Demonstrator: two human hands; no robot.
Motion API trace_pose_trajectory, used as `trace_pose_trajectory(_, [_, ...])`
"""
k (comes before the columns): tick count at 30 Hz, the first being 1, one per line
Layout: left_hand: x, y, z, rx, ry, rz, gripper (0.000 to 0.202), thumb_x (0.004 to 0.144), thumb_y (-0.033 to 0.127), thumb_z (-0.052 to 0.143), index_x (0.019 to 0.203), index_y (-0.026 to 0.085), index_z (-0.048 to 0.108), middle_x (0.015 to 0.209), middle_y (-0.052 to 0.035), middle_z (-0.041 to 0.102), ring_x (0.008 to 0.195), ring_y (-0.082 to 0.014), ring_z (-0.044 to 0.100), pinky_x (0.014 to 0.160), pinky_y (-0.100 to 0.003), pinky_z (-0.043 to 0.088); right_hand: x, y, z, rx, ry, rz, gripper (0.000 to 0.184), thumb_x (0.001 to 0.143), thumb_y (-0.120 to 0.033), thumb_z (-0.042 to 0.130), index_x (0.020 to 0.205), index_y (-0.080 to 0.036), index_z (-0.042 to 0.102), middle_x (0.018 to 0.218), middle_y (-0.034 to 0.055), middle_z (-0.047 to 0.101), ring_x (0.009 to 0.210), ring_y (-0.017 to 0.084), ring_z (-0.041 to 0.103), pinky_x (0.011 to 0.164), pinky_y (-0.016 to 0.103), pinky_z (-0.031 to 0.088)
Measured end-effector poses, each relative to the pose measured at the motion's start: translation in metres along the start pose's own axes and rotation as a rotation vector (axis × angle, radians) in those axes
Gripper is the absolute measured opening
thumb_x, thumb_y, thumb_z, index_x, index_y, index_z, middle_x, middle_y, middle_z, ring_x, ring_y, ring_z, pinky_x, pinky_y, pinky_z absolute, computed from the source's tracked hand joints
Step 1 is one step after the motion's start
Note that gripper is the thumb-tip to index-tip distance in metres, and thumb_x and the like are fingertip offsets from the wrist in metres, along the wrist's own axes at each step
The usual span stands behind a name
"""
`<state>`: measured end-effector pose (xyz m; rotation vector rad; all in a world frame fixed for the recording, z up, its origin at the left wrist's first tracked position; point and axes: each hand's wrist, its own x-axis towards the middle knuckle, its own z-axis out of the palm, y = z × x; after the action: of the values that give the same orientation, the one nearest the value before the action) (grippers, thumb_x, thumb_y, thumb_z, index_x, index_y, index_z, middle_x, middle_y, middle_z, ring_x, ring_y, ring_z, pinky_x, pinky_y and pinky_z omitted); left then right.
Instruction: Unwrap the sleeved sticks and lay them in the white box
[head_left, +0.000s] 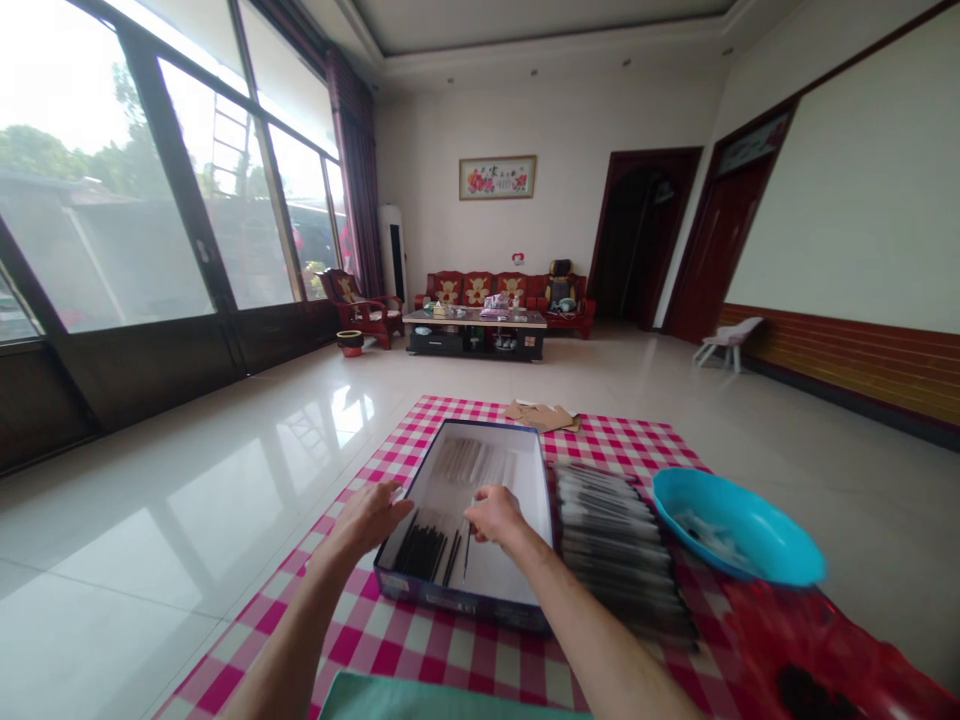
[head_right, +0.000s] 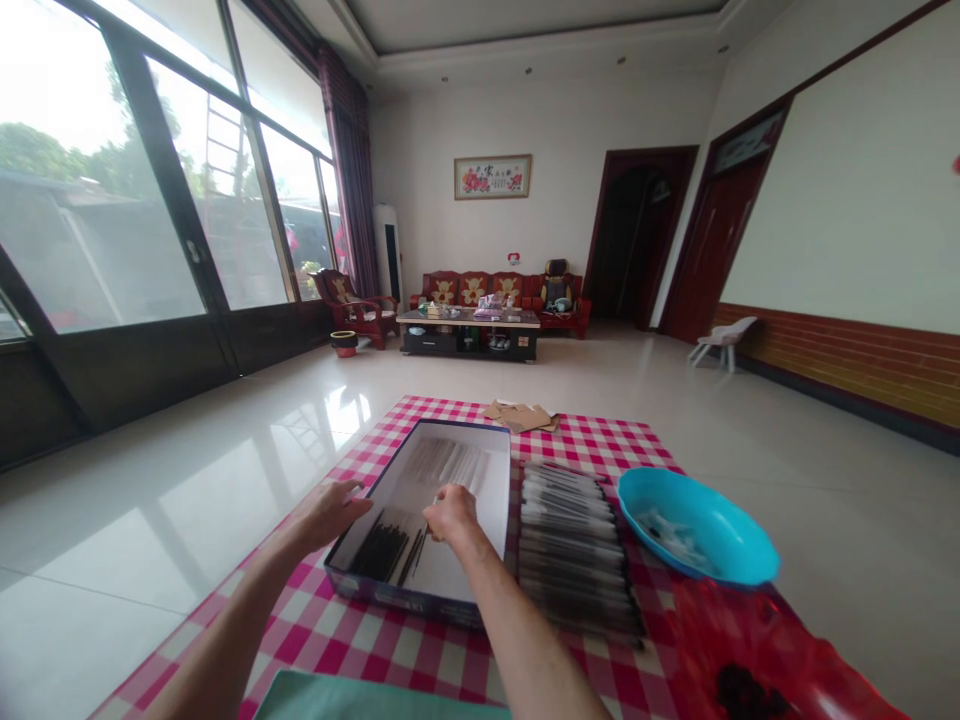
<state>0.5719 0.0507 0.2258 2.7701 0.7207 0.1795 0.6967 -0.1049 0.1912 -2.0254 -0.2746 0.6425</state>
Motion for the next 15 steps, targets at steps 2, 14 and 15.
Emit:
trace_pose_trajectory(2, [-0.004,0.003,-0.006,-0.004,0.02,0.005,0.039,0.086,0.041,0.04,0.11,0.017,0.06,0.098,-0.0102,0.066,0.093,-0.022,0.059,0.073,-0.028,0.04,0.009,0.0,-0.001,-0.051,0.009,0.042,0.03,0.087,-0.031,0.054,0.114,-0.017,0.053,0.111,0.0065,0.058,0.09,0.018,0.06,0.076,0.037,0.052])
trace_pose_trajectory(14, [-0.014,0.017,-0.008,0.004,0.085,0.029,0.04,0.087,0.043,0.042,0.114,0.016,0.055,0.101,-0.0099,0.066,0.098,-0.0232,0.059,0.077,-0.029,0.04,0.011,-0.002,0.018,-0.214,-0.143,0.199,0.031,0.087,-0.031,0.055,0.114,-0.016,0.053,0.113,0.0077,0.058,0.093,0.019,0.06,0.079,0.039,0.051])
trace_pose_trajectory(15, [-0.015,0.018,-0.008,0.006,0.094,0.041,0.038,0.088,0.041,0.042,0.113,0.016,0.055,0.101,-0.01,0.066,0.099,-0.0231,0.059,0.078,-0.03,0.04,0.011,-0.001,0.021,-0.207,-0.157,0.194,0.031,0.087,-0.031,0.055,0.114,-0.016,0.053,0.113,0.0077,0.057,0.094,0.02,0.059,0.079,0.04,0.051])
